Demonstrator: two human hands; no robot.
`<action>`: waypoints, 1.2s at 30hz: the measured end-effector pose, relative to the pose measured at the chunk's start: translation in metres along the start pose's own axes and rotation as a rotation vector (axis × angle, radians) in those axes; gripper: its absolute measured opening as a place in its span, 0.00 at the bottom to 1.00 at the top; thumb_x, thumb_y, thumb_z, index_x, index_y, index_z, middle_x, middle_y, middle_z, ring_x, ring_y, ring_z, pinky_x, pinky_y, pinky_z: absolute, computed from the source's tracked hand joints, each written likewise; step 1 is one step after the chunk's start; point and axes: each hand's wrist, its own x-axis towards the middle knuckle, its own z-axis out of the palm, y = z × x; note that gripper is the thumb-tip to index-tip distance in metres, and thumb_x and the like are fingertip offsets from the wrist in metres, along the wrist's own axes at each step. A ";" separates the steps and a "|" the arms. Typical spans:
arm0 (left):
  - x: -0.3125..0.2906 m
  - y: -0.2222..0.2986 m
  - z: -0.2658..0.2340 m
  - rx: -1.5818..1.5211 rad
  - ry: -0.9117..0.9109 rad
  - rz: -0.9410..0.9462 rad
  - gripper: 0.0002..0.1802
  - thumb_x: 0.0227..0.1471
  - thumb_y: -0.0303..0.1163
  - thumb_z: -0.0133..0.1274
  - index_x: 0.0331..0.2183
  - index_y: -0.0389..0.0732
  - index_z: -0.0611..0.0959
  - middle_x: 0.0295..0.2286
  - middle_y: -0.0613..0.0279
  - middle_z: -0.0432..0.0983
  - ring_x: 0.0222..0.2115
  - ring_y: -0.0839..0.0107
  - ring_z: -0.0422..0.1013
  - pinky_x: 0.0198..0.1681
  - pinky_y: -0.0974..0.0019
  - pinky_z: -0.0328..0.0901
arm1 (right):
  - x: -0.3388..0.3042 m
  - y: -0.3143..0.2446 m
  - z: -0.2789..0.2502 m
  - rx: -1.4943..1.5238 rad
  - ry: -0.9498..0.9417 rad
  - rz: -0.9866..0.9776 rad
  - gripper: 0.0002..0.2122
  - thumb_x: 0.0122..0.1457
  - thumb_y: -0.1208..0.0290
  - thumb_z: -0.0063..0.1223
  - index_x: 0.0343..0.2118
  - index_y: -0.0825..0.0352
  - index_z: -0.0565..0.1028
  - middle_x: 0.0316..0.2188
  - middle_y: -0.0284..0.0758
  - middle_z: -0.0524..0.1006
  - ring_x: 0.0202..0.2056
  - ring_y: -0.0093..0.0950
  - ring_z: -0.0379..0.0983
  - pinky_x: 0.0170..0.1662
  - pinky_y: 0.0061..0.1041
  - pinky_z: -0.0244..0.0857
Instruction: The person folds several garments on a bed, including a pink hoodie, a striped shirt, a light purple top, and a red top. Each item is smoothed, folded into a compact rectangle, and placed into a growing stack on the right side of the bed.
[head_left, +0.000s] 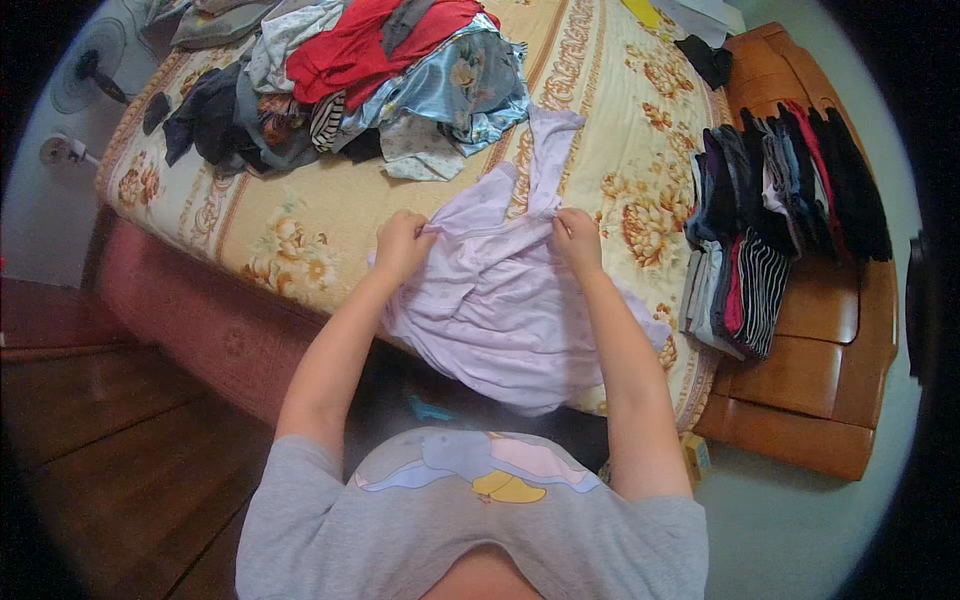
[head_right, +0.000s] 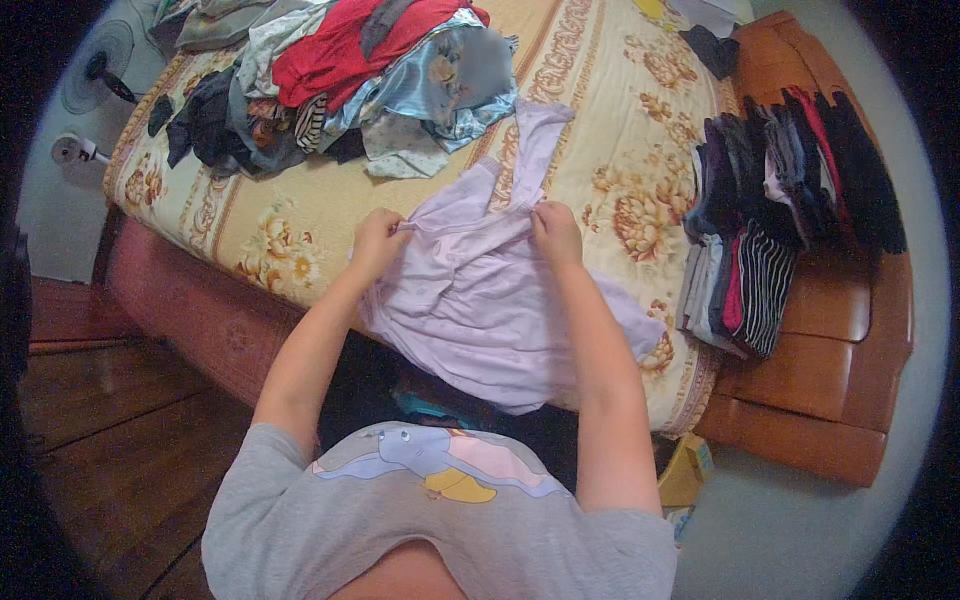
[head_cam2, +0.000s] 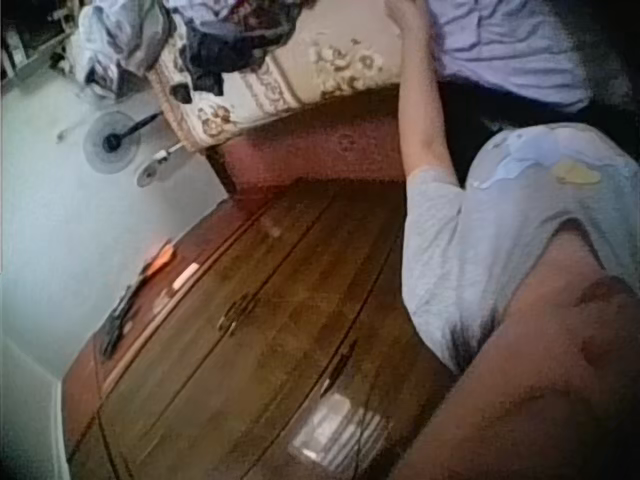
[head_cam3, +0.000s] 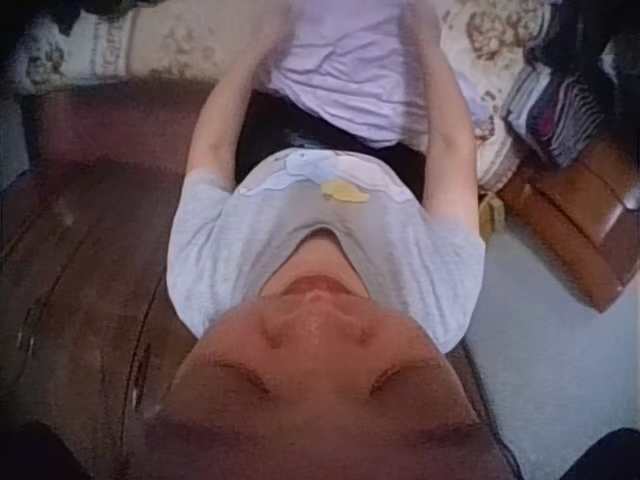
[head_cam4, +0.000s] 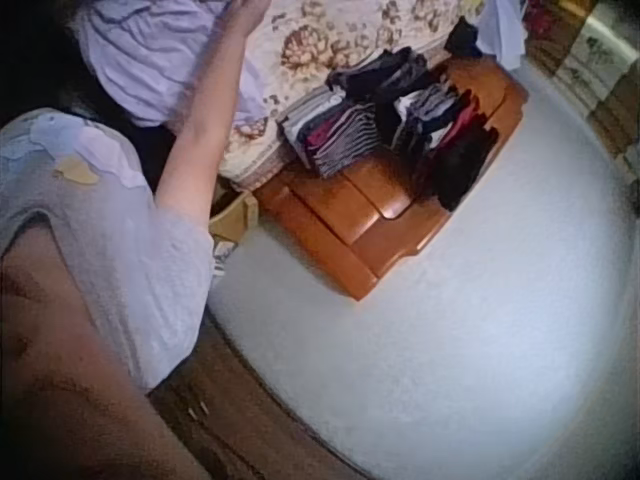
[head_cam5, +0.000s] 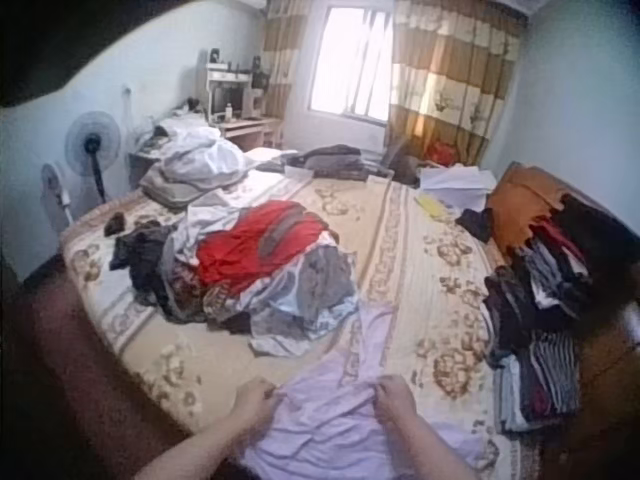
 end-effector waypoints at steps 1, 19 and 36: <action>0.001 0.002 0.000 -0.067 0.046 0.019 0.15 0.41 0.34 0.55 0.33 0.38 0.76 0.26 0.55 0.72 0.28 0.62 0.69 0.31 0.65 0.62 | -0.002 -0.003 -0.003 0.037 0.099 -0.011 0.08 0.52 0.72 0.48 0.33 0.70 0.73 0.28 0.41 0.73 0.33 0.35 0.69 0.38 0.30 0.63; -0.023 0.108 -0.042 0.231 -0.294 0.335 0.18 0.42 0.46 0.55 0.29 0.41 0.77 0.20 0.53 0.73 0.25 0.58 0.72 0.30 0.58 0.64 | -0.062 -0.093 -0.276 -0.448 -0.274 0.102 0.13 0.49 0.63 0.53 0.24 0.69 0.68 0.23 0.45 0.73 0.29 0.43 0.70 0.30 0.37 0.62; -0.062 0.107 -0.047 0.330 -0.463 0.641 0.09 0.48 0.36 0.49 0.28 0.41 0.78 0.21 0.54 0.73 0.25 0.53 0.68 0.31 0.59 0.62 | -0.157 -0.029 -0.304 0.579 0.034 0.468 0.08 0.53 0.71 0.49 0.28 0.73 0.74 0.23 0.27 0.74 0.24 0.16 0.66 0.28 0.18 0.61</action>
